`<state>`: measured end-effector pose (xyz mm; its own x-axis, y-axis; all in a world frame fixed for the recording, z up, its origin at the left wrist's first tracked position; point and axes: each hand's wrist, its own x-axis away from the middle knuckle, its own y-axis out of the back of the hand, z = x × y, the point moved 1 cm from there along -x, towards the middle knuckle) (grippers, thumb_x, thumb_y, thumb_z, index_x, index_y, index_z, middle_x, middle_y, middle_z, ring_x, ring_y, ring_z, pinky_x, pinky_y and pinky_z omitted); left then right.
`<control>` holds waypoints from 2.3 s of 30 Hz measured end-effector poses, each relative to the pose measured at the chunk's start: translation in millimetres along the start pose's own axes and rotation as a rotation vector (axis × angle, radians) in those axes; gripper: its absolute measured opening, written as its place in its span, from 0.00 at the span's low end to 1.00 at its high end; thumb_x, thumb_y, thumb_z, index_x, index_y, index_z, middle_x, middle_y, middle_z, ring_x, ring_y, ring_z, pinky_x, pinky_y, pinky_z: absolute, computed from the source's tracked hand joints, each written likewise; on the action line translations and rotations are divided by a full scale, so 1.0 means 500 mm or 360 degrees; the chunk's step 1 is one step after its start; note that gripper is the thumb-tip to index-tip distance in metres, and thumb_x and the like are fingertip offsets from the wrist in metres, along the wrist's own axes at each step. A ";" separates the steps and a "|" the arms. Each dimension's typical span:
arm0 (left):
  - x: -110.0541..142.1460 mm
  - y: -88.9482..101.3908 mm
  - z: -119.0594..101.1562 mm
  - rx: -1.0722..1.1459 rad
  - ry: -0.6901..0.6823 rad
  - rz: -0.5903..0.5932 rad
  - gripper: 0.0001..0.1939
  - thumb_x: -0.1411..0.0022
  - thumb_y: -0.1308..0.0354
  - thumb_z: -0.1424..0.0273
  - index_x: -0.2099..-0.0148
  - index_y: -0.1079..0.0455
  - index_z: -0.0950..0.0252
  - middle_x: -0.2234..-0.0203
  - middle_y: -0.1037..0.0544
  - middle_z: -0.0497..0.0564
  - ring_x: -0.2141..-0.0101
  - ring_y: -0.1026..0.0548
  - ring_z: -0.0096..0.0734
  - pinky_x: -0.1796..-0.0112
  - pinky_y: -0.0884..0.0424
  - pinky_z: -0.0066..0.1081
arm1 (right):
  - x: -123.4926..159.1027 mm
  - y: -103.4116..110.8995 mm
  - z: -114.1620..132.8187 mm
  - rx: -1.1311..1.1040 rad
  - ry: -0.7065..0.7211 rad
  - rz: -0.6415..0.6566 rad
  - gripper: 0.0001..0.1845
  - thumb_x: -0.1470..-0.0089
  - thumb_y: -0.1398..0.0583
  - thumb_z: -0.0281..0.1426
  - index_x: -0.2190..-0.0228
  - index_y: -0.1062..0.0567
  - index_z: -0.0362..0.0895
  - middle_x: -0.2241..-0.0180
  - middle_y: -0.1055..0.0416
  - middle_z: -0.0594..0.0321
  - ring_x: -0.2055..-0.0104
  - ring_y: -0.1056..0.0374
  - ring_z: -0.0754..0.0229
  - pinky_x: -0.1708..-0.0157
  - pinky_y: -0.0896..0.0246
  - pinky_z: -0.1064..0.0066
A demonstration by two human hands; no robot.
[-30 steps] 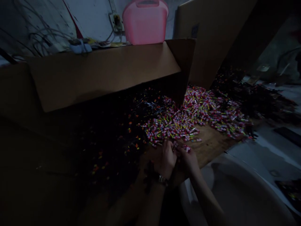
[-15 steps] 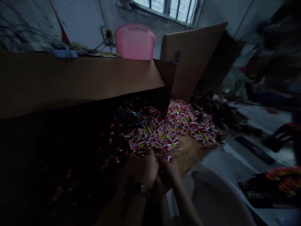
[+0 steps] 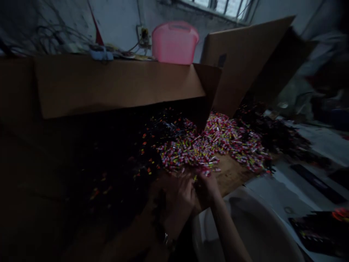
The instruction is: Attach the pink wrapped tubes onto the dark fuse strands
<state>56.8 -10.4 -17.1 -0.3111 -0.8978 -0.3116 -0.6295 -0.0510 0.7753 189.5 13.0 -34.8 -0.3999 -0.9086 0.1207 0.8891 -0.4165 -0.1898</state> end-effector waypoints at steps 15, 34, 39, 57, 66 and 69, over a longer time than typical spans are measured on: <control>0.136 0.104 0.090 0.0557 0.0929 -0.0275 0.27 0.52 0.40 0.81 0.49 0.33 0.61 0.54 0.28 0.53 0.54 0.28 0.36 0.52 0.33 0.36 | 0.138 0.038 -0.026 0.0783 0.0296 0.0205 0.15 0.60 0.37 0.36 0.66 0.26 0.45 0.69 0.25 0.59 0.66 0.31 0.53 0.63 0.36 0.61; 0.130 0.232 -0.028 0.2372 0.1293 -0.0562 0.22 0.52 0.33 0.72 0.54 0.33 0.65 0.56 0.25 0.52 0.64 0.23 0.30 0.67 0.26 0.26 | 0.315 -0.050 0.096 0.0080 -0.0541 0.0678 0.17 0.61 0.29 0.36 0.70 0.26 0.43 0.74 0.28 0.66 0.74 0.34 0.66 0.72 0.38 0.76; 0.129 0.255 -0.059 0.2426 0.1342 -0.0637 0.18 0.49 0.35 0.72 0.55 0.33 0.65 0.56 0.24 0.53 0.63 0.23 0.30 0.65 0.25 0.26 | 0.324 -0.059 0.111 -0.0052 -0.0690 0.0800 0.20 0.63 0.28 0.34 0.66 0.26 0.44 0.71 0.26 0.64 0.71 0.31 0.62 0.70 0.34 0.72; 0.150 0.215 -0.057 0.2270 0.1141 -0.0430 0.23 0.46 0.36 0.72 0.51 0.41 0.63 0.65 0.21 0.52 0.66 0.21 0.33 0.67 0.26 0.27 | 0.284 -0.055 0.143 -0.0182 -0.0838 0.0691 0.13 0.59 0.33 0.38 0.71 0.23 0.43 0.76 0.26 0.61 0.79 0.34 0.65 0.83 0.40 0.77; 0.145 0.220 -0.036 0.2196 0.1438 -0.0630 0.22 0.51 0.33 0.68 0.54 0.34 0.66 0.63 0.21 0.54 0.72 0.23 0.26 0.67 0.26 0.27 | 0.295 -0.062 0.128 0.0037 -0.0978 0.0913 0.16 0.66 0.30 0.32 0.70 0.23 0.44 0.79 0.27 0.65 0.82 0.36 0.65 0.84 0.41 0.75; 0.139 0.233 -0.038 0.2206 0.1406 -0.0518 0.22 0.51 0.33 0.68 0.55 0.34 0.66 0.59 0.22 0.56 0.74 0.23 0.27 0.75 0.28 0.24 | 0.295 -0.072 0.126 0.0045 -0.0969 0.0965 0.14 0.63 0.31 0.31 0.70 0.25 0.42 0.78 0.27 0.65 0.82 0.35 0.66 0.82 0.41 0.76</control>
<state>-24.6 -86.9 62.2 0.1153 -0.9065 0.4061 -0.8428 -0.3057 -0.4430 112.6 -104.3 51.3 0.3281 -0.7954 0.5096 0.9189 0.1438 -0.3672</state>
